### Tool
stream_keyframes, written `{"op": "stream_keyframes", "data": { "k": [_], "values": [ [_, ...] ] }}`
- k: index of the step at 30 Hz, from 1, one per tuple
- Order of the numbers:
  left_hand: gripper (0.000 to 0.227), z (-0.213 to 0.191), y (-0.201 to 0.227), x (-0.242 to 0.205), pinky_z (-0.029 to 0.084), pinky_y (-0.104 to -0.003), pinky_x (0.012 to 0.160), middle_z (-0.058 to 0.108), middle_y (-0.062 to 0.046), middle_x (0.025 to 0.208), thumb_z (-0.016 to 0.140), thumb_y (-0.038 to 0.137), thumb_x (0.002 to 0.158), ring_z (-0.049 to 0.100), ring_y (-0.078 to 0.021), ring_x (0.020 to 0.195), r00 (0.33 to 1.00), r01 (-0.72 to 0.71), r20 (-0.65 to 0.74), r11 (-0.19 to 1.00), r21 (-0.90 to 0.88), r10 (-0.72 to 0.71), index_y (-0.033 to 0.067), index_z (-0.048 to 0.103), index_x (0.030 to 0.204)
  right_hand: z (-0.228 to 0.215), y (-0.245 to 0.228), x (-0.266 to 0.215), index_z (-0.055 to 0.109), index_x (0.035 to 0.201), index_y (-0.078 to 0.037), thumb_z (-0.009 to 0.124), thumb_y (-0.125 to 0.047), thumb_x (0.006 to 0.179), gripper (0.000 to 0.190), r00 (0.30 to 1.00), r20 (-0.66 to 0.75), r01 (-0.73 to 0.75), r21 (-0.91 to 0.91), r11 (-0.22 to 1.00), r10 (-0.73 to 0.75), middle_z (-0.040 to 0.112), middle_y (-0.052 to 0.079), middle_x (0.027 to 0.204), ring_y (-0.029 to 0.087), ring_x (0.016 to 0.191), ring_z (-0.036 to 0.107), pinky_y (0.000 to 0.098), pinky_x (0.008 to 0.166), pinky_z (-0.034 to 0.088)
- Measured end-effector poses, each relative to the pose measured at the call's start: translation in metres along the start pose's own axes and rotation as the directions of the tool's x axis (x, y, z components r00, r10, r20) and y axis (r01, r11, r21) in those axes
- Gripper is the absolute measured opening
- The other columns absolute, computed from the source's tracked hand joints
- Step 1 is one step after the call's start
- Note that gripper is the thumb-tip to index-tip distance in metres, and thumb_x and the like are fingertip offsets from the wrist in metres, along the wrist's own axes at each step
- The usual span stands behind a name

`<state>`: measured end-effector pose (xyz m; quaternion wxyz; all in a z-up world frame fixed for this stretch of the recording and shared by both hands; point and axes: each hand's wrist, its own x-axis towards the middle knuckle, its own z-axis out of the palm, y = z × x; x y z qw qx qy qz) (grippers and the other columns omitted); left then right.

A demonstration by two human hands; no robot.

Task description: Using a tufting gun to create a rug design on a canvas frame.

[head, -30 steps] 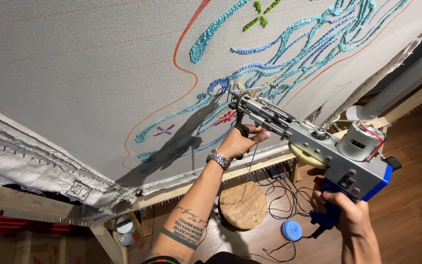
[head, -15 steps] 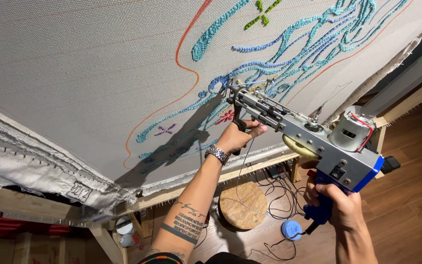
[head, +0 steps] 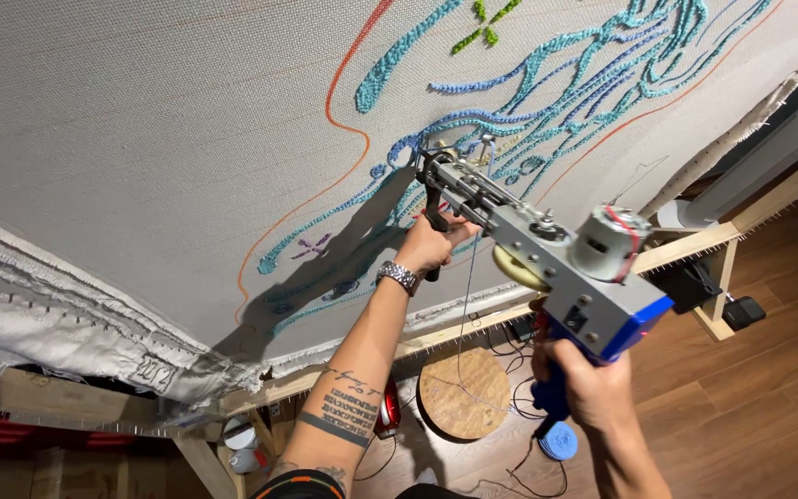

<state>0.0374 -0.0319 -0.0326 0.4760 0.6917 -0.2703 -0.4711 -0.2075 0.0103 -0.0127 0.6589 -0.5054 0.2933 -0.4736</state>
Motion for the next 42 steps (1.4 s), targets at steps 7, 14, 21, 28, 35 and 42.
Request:
{"op": "stream_keyframes", "data": {
  "k": [7,14,21,28,35,42],
  "values": [
    [0.034,-0.017,-0.009,0.043,0.038,-0.025,0.036,0.063,-0.001,0.091,0.066,0.029,0.074,0.042,-0.0110,0.042,0.993,-0.110,-0.024,0.992,0.067,0.112,0.0103,0.055,0.100,-0.002,0.018,0.013,0.058,0.102,-0.003,0.072,-0.009,0.061,0.044,0.994,-0.105,-0.021,-0.542,0.840,-0.043,0.064,0.008,0.091,0.015,0.080,0.058,0.0275,0.071,0.049],
    [0.031,-0.027,0.015,0.014,0.032,-0.027,0.039,0.047,0.006,0.063,0.065,0.040,0.080,0.034,-0.0105,0.042,0.977,-0.165,-0.090,0.948,0.270,0.196,0.0215,0.043,0.069,0.009,0.017,0.019,0.062,0.093,-0.002,0.071,-0.011,0.069,0.027,0.937,-0.267,-0.321,-0.415,0.851,0.223,0.065,0.012,0.076,0.019,0.061,0.059,0.0316,0.054,0.052],
    [0.067,-0.028,0.004,0.052,0.012,-0.026,0.045,0.020,0.006,0.046,0.034,0.082,0.064,0.017,-0.0081,0.040,0.989,0.144,-0.054,0.824,0.548,-0.137,0.0183,0.022,0.049,0.005,0.012,0.031,0.064,0.094,-0.001,0.068,-0.013,0.071,0.026,0.934,-0.233,-0.352,-0.457,0.817,0.272,0.070,0.012,0.090,0.022,0.082,0.065,0.0327,0.083,0.051],
    [0.032,-0.028,0.020,0.040,0.040,-0.025,0.043,0.052,0.003,0.093,0.059,0.046,0.075,0.044,-0.0147,0.062,0.990,-0.104,-0.057,0.948,0.300,0.127,0.0213,0.050,0.094,-0.010,0.033,0.041,0.064,0.093,-0.001,0.069,-0.011,0.070,0.025,0.959,-0.176,-0.278,-0.454,0.846,0.221,0.068,0.010,0.084,0.020,0.074,0.063,0.0319,0.072,0.053],
    [0.098,-0.030,0.014,0.051,0.040,-0.032,0.090,0.055,-0.014,0.114,0.034,0.078,0.053,0.055,-0.0239,0.100,0.974,0.176,0.049,0.876,0.449,-0.221,0.0109,0.048,0.122,-0.015,0.043,0.045,0.065,0.093,0.002,0.069,-0.006,0.068,0.026,0.964,-0.195,-0.249,-0.405,0.880,0.183,0.069,0.012,0.086,0.018,0.074,0.064,0.0312,0.069,0.053],
    [0.054,-0.025,0.021,0.046,0.034,-0.026,0.061,0.039,0.000,0.064,0.053,0.069,0.065,0.038,-0.0133,0.059,0.988,0.152,-0.058,0.916,0.372,-0.141,0.0173,0.053,0.081,-0.019,0.042,0.051,0.062,0.079,0.001,0.067,-0.002,0.070,0.011,0.986,-0.114,-0.156,-0.365,0.918,0.122,0.064,0.008,0.071,0.016,0.061,0.058,0.0302,0.058,0.051]
  ]
}}
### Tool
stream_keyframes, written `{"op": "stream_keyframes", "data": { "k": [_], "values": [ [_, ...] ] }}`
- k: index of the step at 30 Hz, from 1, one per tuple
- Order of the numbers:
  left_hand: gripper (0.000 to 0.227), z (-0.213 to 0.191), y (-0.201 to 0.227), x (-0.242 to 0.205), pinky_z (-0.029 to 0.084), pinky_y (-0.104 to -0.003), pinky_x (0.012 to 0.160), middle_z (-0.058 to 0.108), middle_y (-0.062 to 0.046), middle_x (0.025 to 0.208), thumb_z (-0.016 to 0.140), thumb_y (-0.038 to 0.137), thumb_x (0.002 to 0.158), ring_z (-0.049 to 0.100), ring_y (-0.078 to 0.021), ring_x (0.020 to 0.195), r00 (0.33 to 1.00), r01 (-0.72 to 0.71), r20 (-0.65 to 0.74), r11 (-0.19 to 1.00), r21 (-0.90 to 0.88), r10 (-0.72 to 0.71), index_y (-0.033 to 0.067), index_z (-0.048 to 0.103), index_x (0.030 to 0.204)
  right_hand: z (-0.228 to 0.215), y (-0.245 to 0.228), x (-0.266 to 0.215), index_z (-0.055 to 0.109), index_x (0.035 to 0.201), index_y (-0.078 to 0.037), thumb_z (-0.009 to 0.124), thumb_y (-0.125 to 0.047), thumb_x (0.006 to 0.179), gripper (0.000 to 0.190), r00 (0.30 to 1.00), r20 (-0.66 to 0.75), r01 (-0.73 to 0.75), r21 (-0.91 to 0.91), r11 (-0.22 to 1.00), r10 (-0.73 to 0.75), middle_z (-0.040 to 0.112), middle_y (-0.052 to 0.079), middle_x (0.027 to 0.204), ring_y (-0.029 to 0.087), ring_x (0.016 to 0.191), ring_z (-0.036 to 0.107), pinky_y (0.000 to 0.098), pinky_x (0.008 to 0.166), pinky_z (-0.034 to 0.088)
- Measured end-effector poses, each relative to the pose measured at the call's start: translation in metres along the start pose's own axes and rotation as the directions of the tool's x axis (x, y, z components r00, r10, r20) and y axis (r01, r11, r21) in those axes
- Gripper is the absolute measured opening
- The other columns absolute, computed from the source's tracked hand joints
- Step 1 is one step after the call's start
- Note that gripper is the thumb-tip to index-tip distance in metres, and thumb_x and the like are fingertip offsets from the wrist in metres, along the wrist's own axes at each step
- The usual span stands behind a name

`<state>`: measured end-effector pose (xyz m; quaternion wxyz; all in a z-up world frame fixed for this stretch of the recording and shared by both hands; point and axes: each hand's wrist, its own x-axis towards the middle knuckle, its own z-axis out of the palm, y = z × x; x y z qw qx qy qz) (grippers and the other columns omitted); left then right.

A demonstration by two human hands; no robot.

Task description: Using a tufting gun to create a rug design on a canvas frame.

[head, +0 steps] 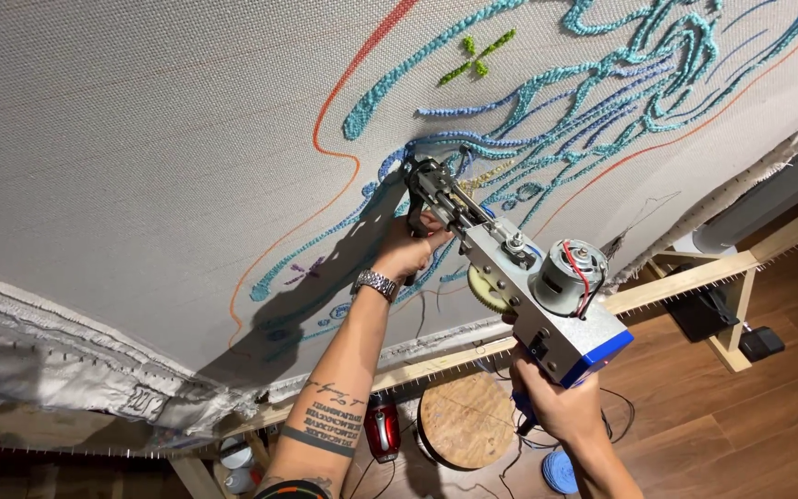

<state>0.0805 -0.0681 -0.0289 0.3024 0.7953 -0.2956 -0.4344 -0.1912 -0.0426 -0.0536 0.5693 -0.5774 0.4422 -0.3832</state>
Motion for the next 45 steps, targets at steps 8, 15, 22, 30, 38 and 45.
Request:
{"op": "stream_keyframes", "data": {
  "k": [8,15,22,30,38,45],
  "values": [
    [0.022,0.000,0.009,-0.011,0.037,-0.021,0.035,0.063,-0.001,0.083,0.067,0.022,0.076,0.043,-0.0093,0.045,0.956,-0.278,-0.183,0.908,-0.314,0.229,0.0100,0.058,0.092,-0.004,-0.006,0.001,0.064,0.090,0.001,0.069,-0.006,0.069,0.023,0.998,-0.036,-0.054,-0.095,0.994,0.051,0.068,0.011,0.084,0.018,0.076,0.063,0.0307,0.072,0.052],
    [0.034,-0.001,0.000,0.005,0.049,-0.025,0.083,0.069,0.001,0.105,0.069,0.035,0.071,0.064,-0.0157,0.100,0.894,-0.430,-0.214,0.890,-0.154,0.394,0.0237,0.068,0.103,0.000,-0.016,-0.001,0.063,0.091,0.003,0.066,0.000,0.069,0.022,0.999,0.012,0.051,0.004,0.999,-0.051,0.066,0.011,0.074,0.017,0.060,0.058,0.0295,0.054,0.050],
    [0.033,0.008,0.006,-0.003,0.038,-0.025,0.037,0.067,-0.004,0.087,0.071,0.030,0.071,0.046,-0.0101,0.043,0.940,-0.327,-0.214,0.883,-0.336,0.267,0.0085,0.059,0.093,-0.017,-0.002,0.004,0.063,0.090,0.001,0.068,-0.005,0.069,0.022,0.999,-0.028,0.025,-0.079,0.997,-0.027,0.067,0.011,0.084,0.018,0.076,0.062,0.0307,0.071,0.052],
    [0.030,0.038,-0.005,-0.015,0.033,-0.023,0.047,0.049,-0.002,0.052,0.071,0.021,0.077,0.043,-0.0097,0.042,0.913,-0.355,0.019,0.816,-0.457,0.408,0.0159,0.044,0.065,-0.054,-0.018,0.003,0.055,0.093,0.007,0.059,0.006,0.067,0.026,0.976,0.122,0.144,0.272,0.951,-0.183,0.060,0.016,0.073,0.022,0.054,0.056,0.0334,0.042,0.051],
    [0.017,0.062,0.009,-0.076,0.024,-0.020,0.039,0.070,-0.011,0.091,0.056,-0.011,0.076,0.034,-0.0063,0.048,0.853,-0.316,0.143,0.715,-0.623,0.502,0.0038,0.063,0.072,-0.107,-0.038,-0.010,0.044,0.091,0.000,0.060,0.003,0.067,0.028,0.992,0.067,-0.115,0.152,0.982,0.106,0.049,0.016,0.067,0.031,0.051,0.051,0.0466,0.037,0.048],
    [0.018,0.078,0.016,-0.098,0.031,-0.016,0.044,0.069,-0.004,0.085,0.069,0.022,0.077,0.032,-0.0045,0.046,0.846,-0.352,0.149,0.745,-0.566,0.513,0.0061,0.070,0.085,-0.124,-0.043,-0.023,0.046,0.090,0.005,0.052,0.004,0.069,0.022,0.922,0.319,0.089,0.377,0.922,-0.219,0.043,0.012,0.062,0.019,0.043,0.039,0.0299,0.038,0.033]
  ]
}}
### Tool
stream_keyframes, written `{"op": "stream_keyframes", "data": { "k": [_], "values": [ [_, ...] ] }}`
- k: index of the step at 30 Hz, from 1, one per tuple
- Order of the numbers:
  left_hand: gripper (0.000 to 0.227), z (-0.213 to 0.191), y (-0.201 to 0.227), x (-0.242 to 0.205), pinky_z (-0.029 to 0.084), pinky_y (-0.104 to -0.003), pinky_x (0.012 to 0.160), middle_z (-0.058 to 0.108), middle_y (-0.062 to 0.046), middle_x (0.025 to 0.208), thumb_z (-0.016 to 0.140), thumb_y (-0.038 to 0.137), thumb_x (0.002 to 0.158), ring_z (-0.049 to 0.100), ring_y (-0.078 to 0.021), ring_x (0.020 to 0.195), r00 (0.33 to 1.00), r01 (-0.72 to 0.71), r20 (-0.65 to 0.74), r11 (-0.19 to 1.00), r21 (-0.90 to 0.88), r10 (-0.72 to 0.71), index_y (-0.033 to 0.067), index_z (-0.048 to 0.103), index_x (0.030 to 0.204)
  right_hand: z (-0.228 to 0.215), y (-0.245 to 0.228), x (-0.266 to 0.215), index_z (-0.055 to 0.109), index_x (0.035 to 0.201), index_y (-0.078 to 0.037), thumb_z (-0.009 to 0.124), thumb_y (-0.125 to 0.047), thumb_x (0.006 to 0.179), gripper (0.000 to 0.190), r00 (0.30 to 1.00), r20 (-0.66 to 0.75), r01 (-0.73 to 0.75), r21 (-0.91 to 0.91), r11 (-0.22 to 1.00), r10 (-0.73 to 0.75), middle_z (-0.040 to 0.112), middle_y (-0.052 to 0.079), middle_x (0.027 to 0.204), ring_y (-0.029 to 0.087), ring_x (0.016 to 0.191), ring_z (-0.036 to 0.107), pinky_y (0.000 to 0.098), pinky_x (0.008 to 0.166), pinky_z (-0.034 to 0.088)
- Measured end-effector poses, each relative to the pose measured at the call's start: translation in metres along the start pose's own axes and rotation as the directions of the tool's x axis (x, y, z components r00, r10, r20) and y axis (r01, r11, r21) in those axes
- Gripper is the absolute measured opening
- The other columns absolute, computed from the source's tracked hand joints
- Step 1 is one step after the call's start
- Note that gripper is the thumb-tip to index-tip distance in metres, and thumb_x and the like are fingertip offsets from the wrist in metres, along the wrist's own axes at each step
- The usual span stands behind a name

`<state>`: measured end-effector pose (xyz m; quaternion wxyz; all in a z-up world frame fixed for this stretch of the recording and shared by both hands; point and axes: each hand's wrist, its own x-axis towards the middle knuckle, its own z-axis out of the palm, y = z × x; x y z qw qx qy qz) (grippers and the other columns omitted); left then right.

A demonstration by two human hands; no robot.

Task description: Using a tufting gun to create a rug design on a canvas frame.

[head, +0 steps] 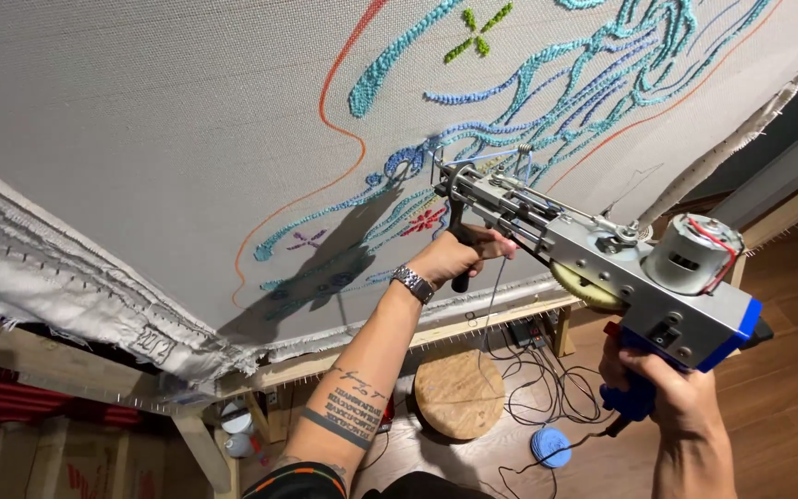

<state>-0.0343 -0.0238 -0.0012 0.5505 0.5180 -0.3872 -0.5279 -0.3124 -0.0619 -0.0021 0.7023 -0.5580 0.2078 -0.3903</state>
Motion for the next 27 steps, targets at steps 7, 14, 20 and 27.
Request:
{"op": "stream_keyframes", "data": {
  "k": [7,14,20,27],
  "values": [
    [0.029,0.011,0.016,-0.006,0.043,-0.019,0.054,0.064,0.000,0.096,0.068,0.034,0.072,0.047,-0.0083,0.055,0.999,-0.033,0.006,0.982,0.187,0.032,0.0105,0.070,0.089,-0.010,0.002,-0.011,0.050,0.095,0.007,0.052,-0.006,0.069,0.029,0.999,0.005,0.044,0.016,0.999,-0.045,0.045,0.015,0.061,0.021,0.041,0.038,0.0320,0.039,0.031],
    [0.038,-0.035,0.011,-0.013,0.051,-0.018,0.046,0.065,-0.010,0.091,0.065,0.038,0.077,0.059,-0.0085,0.056,0.574,-0.457,-0.289,0.593,0.663,0.766,0.0050,0.062,0.096,0.001,-0.008,-0.022,0.050,0.113,0.011,0.050,-0.014,0.070,0.050,0.997,-0.050,0.061,0.009,0.998,-0.060,0.046,0.008,0.067,0.016,0.044,0.035,0.0287,0.042,0.027],
    [0.019,-0.081,0.006,0.006,0.053,-0.036,0.066,0.067,-0.012,0.086,0.072,0.015,0.078,0.064,-0.0261,0.075,0.247,-0.220,-0.156,0.212,0.952,0.956,0.0034,0.068,0.093,0.003,-0.006,-0.026,0.051,0.114,0.011,0.048,-0.016,0.071,0.051,0.991,-0.119,0.050,-0.045,0.998,-0.055,0.045,0.009,0.067,0.017,0.044,0.035,0.0298,0.043,0.027],
    [0.011,-0.085,0.003,0.012,0.054,-0.035,0.067,0.068,-0.009,0.086,0.071,0.009,0.079,0.065,-0.0237,0.074,0.176,-0.183,-0.095,0.128,0.975,0.980,0.0071,0.071,0.090,0.013,-0.004,-0.032,0.051,0.105,0.012,0.048,-0.008,0.070,0.041,0.973,-0.228,0.001,-0.048,0.999,-0.012,0.037,0.012,0.057,0.020,0.042,0.032,0.0331,0.039,0.027]
  ]
}}
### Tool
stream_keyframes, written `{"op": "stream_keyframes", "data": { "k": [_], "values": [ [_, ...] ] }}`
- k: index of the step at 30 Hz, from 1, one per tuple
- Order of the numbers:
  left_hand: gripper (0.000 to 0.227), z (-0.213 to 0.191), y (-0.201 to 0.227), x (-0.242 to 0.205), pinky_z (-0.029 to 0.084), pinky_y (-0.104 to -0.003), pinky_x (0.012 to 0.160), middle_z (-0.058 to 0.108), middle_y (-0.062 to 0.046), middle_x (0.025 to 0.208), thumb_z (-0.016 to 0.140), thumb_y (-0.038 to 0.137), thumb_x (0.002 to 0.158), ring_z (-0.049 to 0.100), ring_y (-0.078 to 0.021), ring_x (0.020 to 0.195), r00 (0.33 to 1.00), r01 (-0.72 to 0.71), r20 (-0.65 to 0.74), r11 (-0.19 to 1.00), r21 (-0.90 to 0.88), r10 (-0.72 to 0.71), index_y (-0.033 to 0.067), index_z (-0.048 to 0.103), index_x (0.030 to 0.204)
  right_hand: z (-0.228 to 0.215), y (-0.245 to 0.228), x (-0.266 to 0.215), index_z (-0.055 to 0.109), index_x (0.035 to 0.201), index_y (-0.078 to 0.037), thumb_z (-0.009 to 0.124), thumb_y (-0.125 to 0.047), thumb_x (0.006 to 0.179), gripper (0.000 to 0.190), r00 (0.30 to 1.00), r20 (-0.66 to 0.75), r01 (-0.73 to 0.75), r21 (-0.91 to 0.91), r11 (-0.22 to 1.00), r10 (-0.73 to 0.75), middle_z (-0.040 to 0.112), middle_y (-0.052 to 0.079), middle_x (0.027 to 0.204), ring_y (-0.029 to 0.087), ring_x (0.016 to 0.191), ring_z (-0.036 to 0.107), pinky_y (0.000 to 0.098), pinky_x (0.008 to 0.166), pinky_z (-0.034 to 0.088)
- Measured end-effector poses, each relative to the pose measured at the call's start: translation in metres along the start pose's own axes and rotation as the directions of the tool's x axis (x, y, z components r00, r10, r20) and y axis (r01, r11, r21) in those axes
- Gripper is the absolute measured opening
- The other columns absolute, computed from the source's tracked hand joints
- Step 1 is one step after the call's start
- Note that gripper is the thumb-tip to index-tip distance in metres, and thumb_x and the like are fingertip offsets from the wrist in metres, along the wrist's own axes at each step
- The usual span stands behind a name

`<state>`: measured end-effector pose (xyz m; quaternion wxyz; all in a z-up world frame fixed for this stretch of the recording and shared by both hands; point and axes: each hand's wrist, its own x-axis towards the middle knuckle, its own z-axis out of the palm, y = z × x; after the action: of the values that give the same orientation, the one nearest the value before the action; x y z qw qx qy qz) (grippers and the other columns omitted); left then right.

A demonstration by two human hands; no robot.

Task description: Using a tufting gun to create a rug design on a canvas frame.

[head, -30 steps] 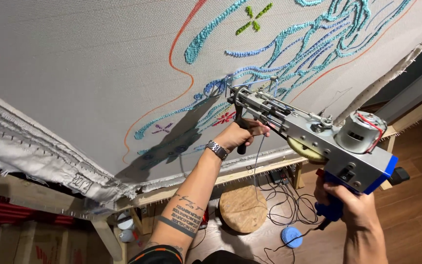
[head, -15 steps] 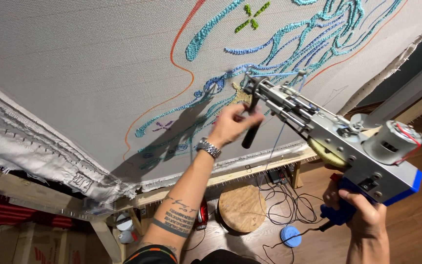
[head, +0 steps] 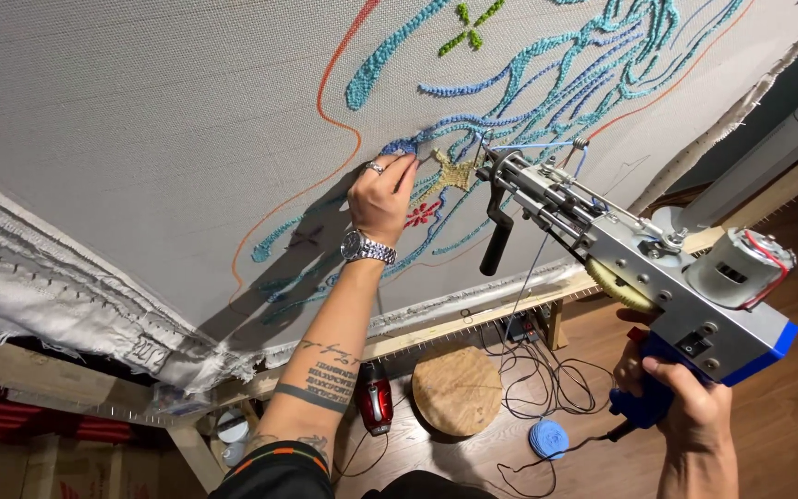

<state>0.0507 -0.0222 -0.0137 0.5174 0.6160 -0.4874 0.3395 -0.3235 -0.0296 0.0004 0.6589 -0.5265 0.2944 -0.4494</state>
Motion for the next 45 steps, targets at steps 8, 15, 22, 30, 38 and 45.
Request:
{"op": "stream_keyframes", "data": {
  "k": [8,15,22,30,38,45],
  "values": [
    [0.009,-0.002,0.002,-0.003,0.049,-0.036,0.060,0.060,-0.009,0.089,0.053,0.012,0.090,0.059,-0.0265,0.068,0.997,0.024,0.068,0.997,0.070,-0.029,0.0063,0.059,0.093,0.010,-0.001,-0.003,0.049,0.109,0.016,0.047,-0.010,0.070,0.047,0.996,0.082,0.027,0.015,1.000,-0.028,0.039,0.012,0.059,0.019,0.043,0.032,0.0308,0.040,0.026],
    [0.013,-0.020,0.009,-0.017,0.051,-0.033,0.057,0.053,-0.013,0.087,0.044,0.009,0.094,0.056,-0.0240,0.072,0.997,0.077,-0.004,0.984,-0.163,-0.078,0.0012,0.055,0.091,0.011,-0.005,-0.004,0.049,0.111,0.015,0.047,-0.010,0.069,0.050,0.992,0.122,0.018,-0.013,1.000,-0.016,0.040,0.010,0.058,0.017,0.042,0.035,0.0320,0.041,0.028],
    [0.014,-0.022,0.013,-0.019,0.052,-0.029,0.053,0.063,-0.012,0.084,0.067,0.014,0.083,0.061,-0.0207,0.065,0.999,0.017,0.051,0.992,-0.127,-0.010,0.0012,0.064,0.089,0.008,0.000,-0.003,0.051,0.112,0.014,0.050,-0.010,0.067,0.051,0.988,0.154,0.015,0.000,1.000,-0.015,0.047,0.010,0.067,0.016,0.041,0.037,0.0302,0.041,0.029],
    [0.010,-0.008,0.008,0.001,0.053,-0.030,0.056,0.064,-0.009,0.085,0.065,0.007,0.084,0.063,-0.0224,0.065,0.998,-0.045,0.035,0.999,-0.028,0.046,0.0017,0.065,0.092,0.006,0.001,-0.007,0.050,0.113,0.014,0.050,-0.008,0.067,0.052,0.989,0.146,-0.008,0.035,0.999,0.002,0.048,0.011,0.072,0.017,0.042,0.036,0.0300,0.041,0.029],
    [0.011,-0.007,0.008,-0.010,0.049,-0.023,0.041,0.056,-0.013,0.089,0.045,0.006,0.093,0.057,-0.0176,0.056,0.998,0.038,0.058,0.998,-0.054,-0.035,0.0026,0.055,0.094,-0.001,0.006,-0.008,0.050,0.114,0.014,0.052,-0.010,0.066,0.053,0.990,0.140,-0.012,0.039,0.999,0.006,0.050,0.010,0.073,0.017,0.042,0.037,0.0291,0.040,0.030],
    [0.032,-0.008,0.015,-0.061,0.030,-0.022,0.033,0.055,-0.005,0.067,0.044,0.028,0.094,0.043,-0.0105,0.045,0.985,0.102,0.158,0.978,-0.183,-0.073,0.0056,0.057,0.076,-0.006,0.006,-0.006,0.051,0.113,0.014,0.053,-0.011,0.067,0.053,0.986,0.167,-0.001,0.052,0.999,-0.008,0.050,0.011,0.070,0.017,0.044,0.038,0.0291,0.041,0.031]
  ]
}}
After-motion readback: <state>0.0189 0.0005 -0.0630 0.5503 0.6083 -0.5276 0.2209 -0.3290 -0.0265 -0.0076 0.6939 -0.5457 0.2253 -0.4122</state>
